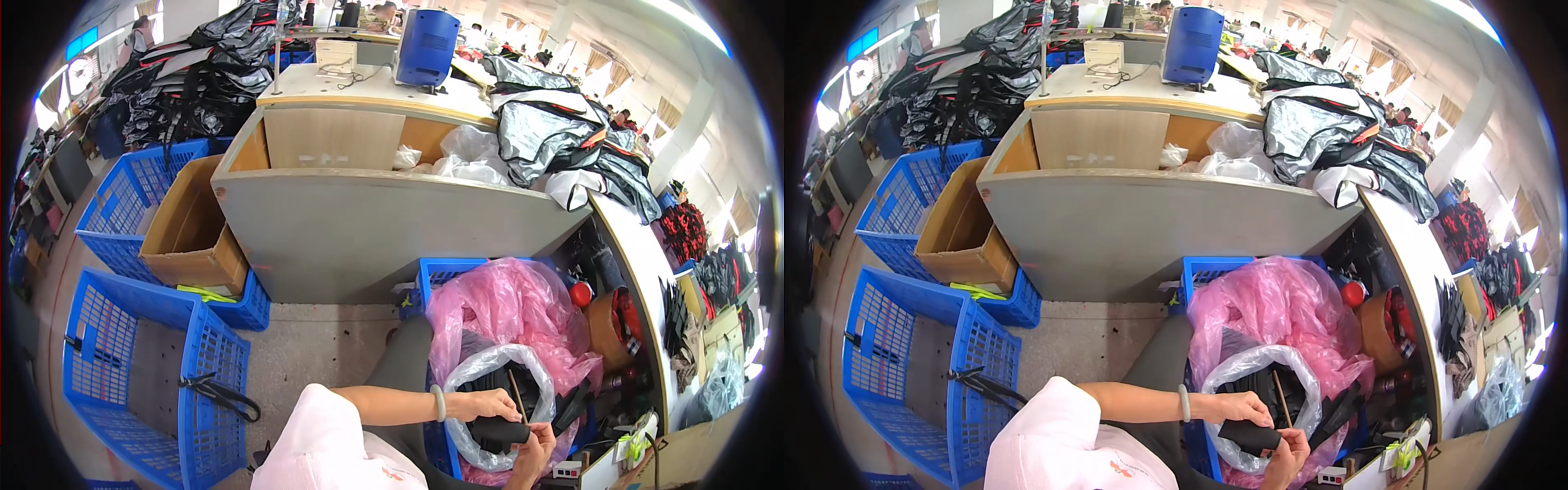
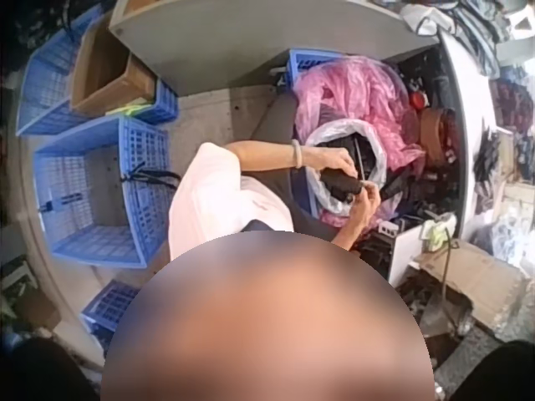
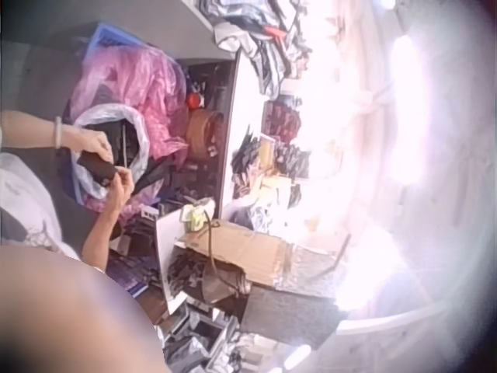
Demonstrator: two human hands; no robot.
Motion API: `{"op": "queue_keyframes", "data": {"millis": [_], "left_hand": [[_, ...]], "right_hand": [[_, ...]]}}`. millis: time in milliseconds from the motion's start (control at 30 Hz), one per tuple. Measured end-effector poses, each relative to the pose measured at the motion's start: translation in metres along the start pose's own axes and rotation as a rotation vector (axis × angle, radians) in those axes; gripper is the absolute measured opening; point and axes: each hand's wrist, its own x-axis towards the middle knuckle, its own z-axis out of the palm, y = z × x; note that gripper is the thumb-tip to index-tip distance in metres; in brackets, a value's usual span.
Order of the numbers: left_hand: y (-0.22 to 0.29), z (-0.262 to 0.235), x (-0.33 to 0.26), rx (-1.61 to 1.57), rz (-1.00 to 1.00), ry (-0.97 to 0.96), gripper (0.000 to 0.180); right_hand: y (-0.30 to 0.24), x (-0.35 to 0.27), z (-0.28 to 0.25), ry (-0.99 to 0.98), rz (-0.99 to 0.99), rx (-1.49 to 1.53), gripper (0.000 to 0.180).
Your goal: Applying a substance, likely adhesive, to the ends of black fabric straps using a small wooden stick at a manufacturing workbench.
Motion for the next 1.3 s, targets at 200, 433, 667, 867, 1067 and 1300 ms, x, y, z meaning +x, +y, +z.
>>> {"op": "queue_keyframes", "data": {"millis": [200,433,667,867,1067,1300], "left_hand": [[-0.016,-0.004,0.009,0.460,0.271,0.209,0.025],[-0.023,0.032,0.011,0.883,0.551,0.453,0.050],[-0.053,0.038,0.028,0.652,0.456,0.635,0.011],[-0.056,0.049,0.019,1.072,0.681,0.835,0.003],[-0.059,0.038,0.026,1.346,0.378,0.710,0.009],[-0.050,0.024,0.033,1.040,0.098,0.449,0.012]], "right_hand": [[0.002,0.000,0.000,0.094,-0.094,-0.224,0.005],[0.009,-0.009,0.026,0.433,-0.297,-0.658,0.007],[0.032,-0.013,0.017,0.438,-0.286,-0.767,0.009],[0.048,-0.017,0.018,0.435,-0.336,-0.878,0.011],[0.103,-0.014,-0.003,0.418,0.131,0.447,0.015],[0.097,-0.013,-0.011,0.253,0.373,0.907,0.011]]}}
